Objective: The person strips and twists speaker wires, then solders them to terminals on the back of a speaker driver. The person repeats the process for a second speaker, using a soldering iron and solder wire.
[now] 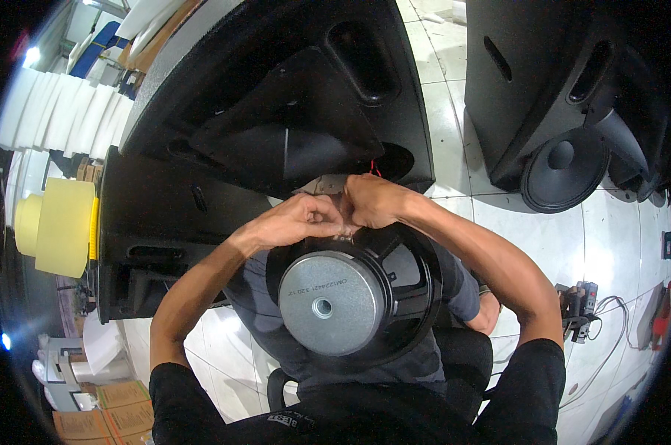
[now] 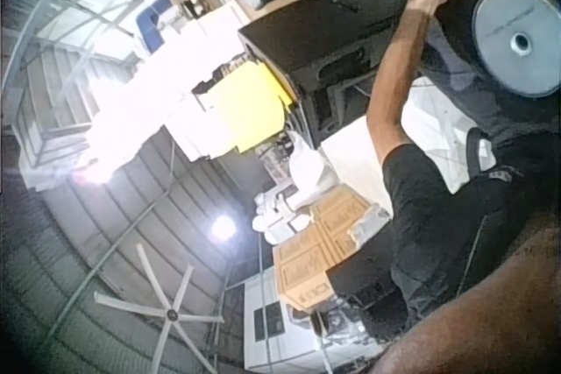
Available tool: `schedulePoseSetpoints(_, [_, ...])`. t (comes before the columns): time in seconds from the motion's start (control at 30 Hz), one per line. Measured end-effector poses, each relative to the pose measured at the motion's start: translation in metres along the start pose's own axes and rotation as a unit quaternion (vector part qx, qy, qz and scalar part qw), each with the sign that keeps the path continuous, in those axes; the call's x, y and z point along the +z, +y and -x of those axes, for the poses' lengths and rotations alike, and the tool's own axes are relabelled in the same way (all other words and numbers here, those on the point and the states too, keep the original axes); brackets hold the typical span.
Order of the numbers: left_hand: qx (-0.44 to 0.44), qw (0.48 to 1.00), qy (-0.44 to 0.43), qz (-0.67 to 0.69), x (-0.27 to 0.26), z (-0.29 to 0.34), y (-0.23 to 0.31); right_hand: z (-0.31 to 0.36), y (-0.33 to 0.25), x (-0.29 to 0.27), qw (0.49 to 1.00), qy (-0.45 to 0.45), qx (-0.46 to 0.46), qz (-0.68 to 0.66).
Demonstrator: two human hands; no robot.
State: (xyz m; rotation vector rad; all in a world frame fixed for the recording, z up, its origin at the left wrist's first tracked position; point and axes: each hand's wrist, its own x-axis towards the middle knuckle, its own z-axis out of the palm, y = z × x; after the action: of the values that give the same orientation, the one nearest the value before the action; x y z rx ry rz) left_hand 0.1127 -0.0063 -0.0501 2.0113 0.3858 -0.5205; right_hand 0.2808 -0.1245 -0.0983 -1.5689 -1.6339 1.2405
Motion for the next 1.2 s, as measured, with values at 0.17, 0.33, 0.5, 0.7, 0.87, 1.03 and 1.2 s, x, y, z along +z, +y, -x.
schedulePoseSetpoints(0.17, [-0.064,0.996,0.000,0.056,-0.006,0.003,0.023,0.001,0.002,0.000,0.999,-0.008,-0.004,-0.041])
schedulePoseSetpoints(0.33, [-0.141,0.990,0.028,-0.012,0.000,0.003,0.037,0.002,-0.001,-0.001,1.000,0.000,0.006,0.005])
schedulePoseSetpoints(0.5, [-0.132,0.991,0.018,-0.012,0.002,0.002,0.035,0.002,0.004,0.001,1.000,0.002,-0.014,0.006])
schedulePoseSetpoints(0.7, [-0.121,0.990,0.027,0.060,0.008,0.000,0.020,0.005,-0.002,0.000,1.000,-0.003,-0.004,-0.013])
schedulePoseSetpoints(0.87, [-0.139,0.986,0.029,0.091,0.011,0.002,0.023,0.012,-0.004,0.000,0.999,0.005,-0.015,-0.045])
schedulePoseSetpoints(1.03, [-0.134,0.985,0.022,0.108,0.014,0.003,0.020,0.014,-0.009,-0.001,1.000,-0.001,0.008,0.006])
schedulePoseSetpoints(1.2, [-0.129,0.980,0.029,0.148,0.018,0.003,0.020,0.008,-0.019,-0.012,0.994,-0.060,-0.003,0.096])
